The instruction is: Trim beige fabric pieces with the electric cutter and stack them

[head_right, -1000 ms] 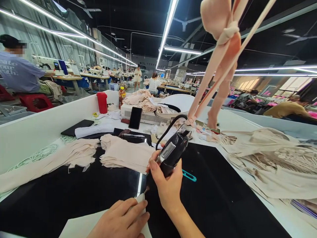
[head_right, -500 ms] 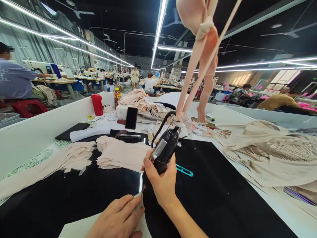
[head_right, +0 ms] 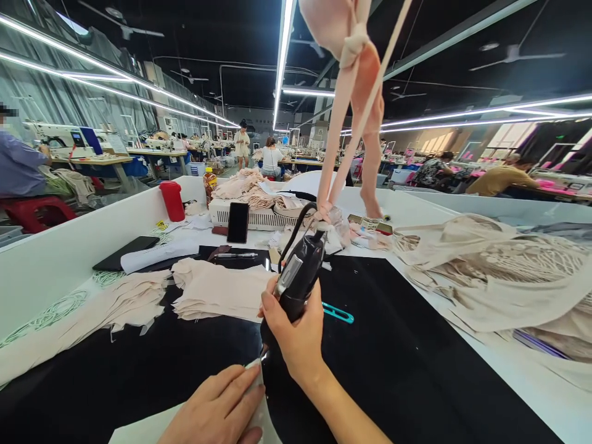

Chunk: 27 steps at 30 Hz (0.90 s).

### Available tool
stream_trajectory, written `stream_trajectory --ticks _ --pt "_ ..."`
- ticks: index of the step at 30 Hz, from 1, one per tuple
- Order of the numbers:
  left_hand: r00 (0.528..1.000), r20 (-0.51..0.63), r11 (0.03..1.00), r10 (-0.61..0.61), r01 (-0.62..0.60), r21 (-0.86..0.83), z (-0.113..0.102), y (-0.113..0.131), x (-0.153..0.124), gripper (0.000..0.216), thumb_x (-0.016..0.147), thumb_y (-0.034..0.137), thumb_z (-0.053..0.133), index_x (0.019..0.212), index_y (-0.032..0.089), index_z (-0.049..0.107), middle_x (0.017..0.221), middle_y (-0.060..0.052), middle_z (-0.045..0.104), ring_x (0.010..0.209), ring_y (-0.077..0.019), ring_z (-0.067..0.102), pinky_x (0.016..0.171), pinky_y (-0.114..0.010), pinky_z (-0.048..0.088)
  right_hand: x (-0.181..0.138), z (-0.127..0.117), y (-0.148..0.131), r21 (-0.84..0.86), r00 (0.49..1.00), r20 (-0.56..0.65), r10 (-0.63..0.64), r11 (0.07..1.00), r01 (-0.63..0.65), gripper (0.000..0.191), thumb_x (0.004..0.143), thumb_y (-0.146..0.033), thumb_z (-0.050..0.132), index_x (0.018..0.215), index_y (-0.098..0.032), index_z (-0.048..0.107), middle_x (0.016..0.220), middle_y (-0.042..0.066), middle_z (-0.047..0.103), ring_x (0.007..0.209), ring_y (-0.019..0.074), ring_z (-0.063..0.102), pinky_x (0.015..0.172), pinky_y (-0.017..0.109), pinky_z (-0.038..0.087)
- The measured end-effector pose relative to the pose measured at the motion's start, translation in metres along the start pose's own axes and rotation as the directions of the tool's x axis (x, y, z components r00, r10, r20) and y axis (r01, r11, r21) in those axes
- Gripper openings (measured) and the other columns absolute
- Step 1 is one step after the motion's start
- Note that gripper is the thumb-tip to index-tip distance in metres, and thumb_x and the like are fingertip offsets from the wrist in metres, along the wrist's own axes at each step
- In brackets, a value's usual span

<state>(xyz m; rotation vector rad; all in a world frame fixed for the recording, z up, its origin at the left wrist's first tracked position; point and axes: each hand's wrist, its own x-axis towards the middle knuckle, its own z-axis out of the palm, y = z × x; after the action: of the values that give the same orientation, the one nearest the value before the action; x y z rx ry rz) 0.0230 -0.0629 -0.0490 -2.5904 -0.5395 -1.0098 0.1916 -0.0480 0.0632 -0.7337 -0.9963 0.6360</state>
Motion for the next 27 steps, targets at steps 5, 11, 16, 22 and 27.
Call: stream_trajectory --ticks 5,11,16,22,27 --pt "1.000 0.024 1.000 0.011 -0.011 0.019 0.000 -0.001 -0.001 0.031 0.107 0.043 0.056 0.116 0.018 0.073 0.125 -0.006 0.077 0.105 -0.0204 0.070 0.081 -0.029 0.056 -0.004 0.000 0.002 -0.013 1.000 0.004 0.004 1.000 -0.004 0.033 0.087 -0.038 0.083 0.101 -0.026 0.055 0.080 -0.005 0.067 0.056 0.0108 0.061 0.053 0.025 0.055" --pt "1.000 -0.011 1.000 -0.001 0.001 0.008 -0.004 0.000 0.004 0.030 0.108 0.044 0.056 0.112 0.018 0.073 0.119 -0.003 0.078 0.101 -0.0183 0.070 0.076 -0.028 0.055 -0.003 0.002 0.003 -0.036 0.999 -0.024 0.026 0.999 -0.027 0.032 0.087 -0.035 0.081 0.106 -0.026 0.057 0.079 -0.005 0.067 0.055 0.0115 0.061 0.053 0.026 0.057" --pt "0.999 -0.031 1.000 -0.017 0.017 -0.007 -0.008 0.001 0.009 0.031 0.110 0.043 0.054 0.110 0.018 0.071 0.116 -0.002 0.079 0.096 -0.0171 0.070 0.073 -0.028 0.053 -0.004 0.002 0.004 -0.016 1.000 -0.024 0.019 1.000 -0.020 0.033 0.089 -0.033 0.081 0.110 -0.026 0.058 0.081 -0.005 0.068 0.057 0.0117 0.063 0.054 0.026 0.057" --pt "0.999 -0.028 0.999 -0.032 0.032 -0.012 -0.010 0.003 0.013 0.034 0.113 0.039 0.047 0.108 0.017 0.071 0.114 -0.002 0.079 0.095 -0.0164 0.070 0.072 -0.028 0.053 -0.007 0.004 0.004 -0.004 1.000 -0.002 0.016 1.000 -0.016 0.033 0.090 -0.035 0.081 0.112 -0.028 0.058 0.081 -0.006 0.068 0.058 0.0113 0.063 0.053 0.025 0.056" --pt "0.999 -0.033 0.999 -0.042 0.042 -0.016 -0.009 0.003 0.014 0.039 0.115 0.039 0.041 0.106 0.016 0.071 0.113 -0.002 0.079 0.091 -0.0160 0.071 0.069 -0.029 0.053 -0.008 0.005 0.003 -0.004 1.000 -0.019 0.022 1.000 -0.022 0.031 0.090 -0.035 0.081 0.111 -0.028 0.059 0.080 -0.005 0.068 0.058 0.0113 0.062 0.054 0.026 0.057"
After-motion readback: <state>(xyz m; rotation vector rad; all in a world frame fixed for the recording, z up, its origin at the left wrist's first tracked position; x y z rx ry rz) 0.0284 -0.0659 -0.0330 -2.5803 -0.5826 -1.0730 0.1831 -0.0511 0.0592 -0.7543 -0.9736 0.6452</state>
